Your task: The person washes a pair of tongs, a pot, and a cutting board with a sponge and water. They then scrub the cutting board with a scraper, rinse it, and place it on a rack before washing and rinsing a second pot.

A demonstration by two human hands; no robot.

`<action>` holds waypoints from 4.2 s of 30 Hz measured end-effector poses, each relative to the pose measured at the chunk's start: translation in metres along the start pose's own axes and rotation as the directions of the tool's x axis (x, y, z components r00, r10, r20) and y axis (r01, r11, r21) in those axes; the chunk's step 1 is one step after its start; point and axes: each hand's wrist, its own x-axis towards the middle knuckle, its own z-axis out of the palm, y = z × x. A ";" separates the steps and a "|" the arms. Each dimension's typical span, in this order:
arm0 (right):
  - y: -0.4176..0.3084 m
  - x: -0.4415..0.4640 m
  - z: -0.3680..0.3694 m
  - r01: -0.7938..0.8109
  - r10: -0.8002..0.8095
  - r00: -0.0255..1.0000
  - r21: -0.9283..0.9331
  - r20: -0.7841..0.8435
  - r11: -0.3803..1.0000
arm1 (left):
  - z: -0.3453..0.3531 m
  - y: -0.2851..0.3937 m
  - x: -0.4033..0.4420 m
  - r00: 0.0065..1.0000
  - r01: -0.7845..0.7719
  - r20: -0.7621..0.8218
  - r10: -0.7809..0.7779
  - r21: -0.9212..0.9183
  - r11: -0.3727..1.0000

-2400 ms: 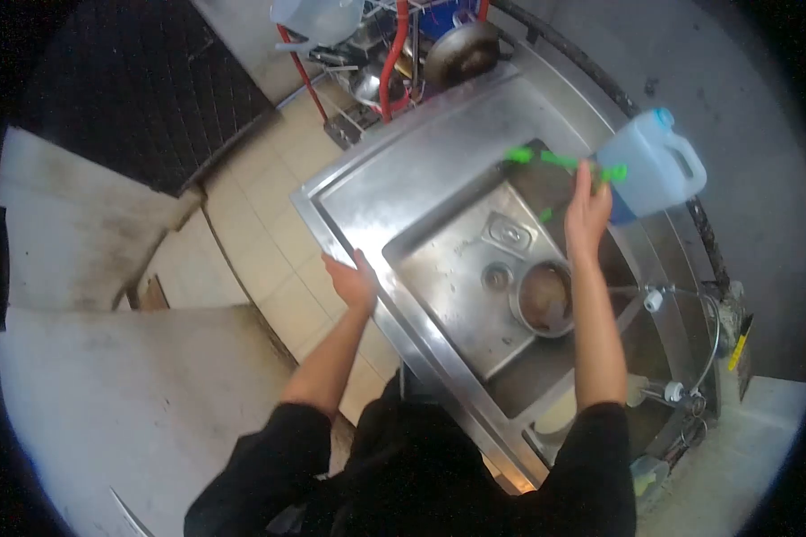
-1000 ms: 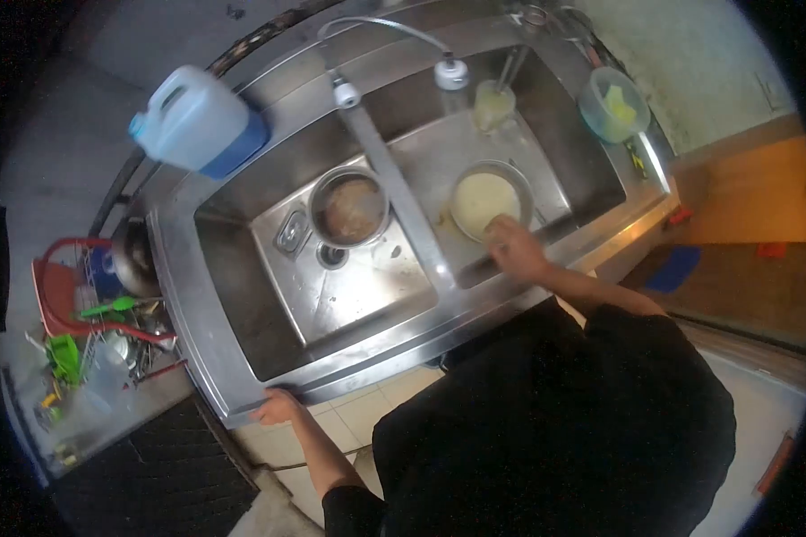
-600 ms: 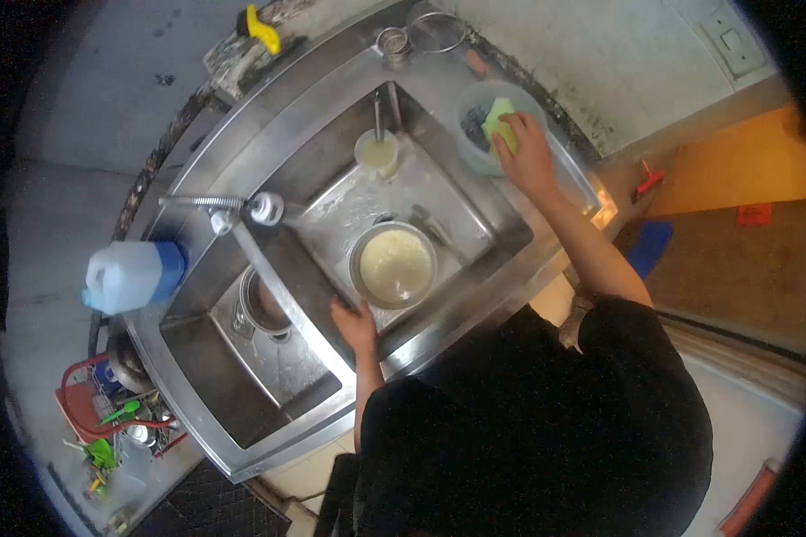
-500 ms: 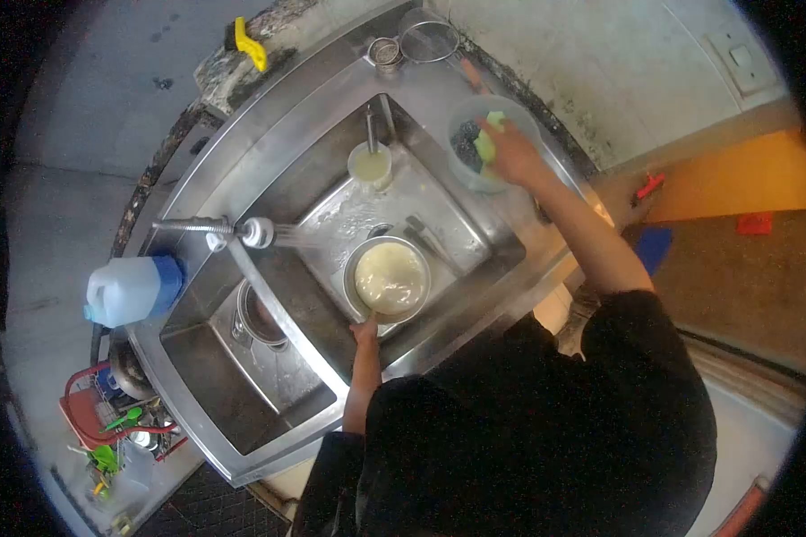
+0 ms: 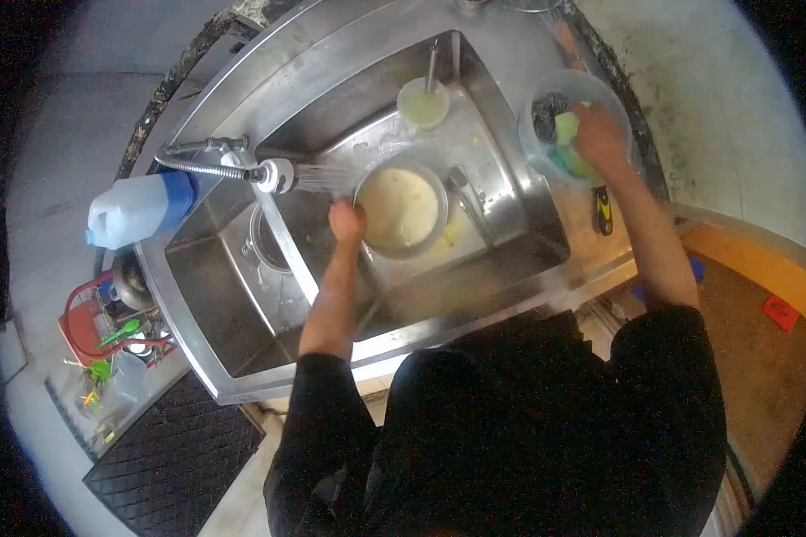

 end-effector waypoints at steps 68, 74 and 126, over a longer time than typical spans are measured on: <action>-0.004 -0.068 -0.028 0.019 0.121 0.623 0.170 -0.773 0.985 | -0.080 -0.011 0.080 0.894 0.400 0.449 -0.008 -0.789 0.466; 0.005 -0.050 -0.010 0.058 0.078 0.837 0.229 -0.542 0.972 | -0.068 -0.035 0.060 0.863 0.505 0.505 -0.014 -0.863 0.023; -0.015 -0.037 0.015 -0.152 0.188 0.851 0.114 -0.491 0.982 | -0.077 0.007 0.026 0.672 0.641 0.733 -0.107 -0.648 -0.412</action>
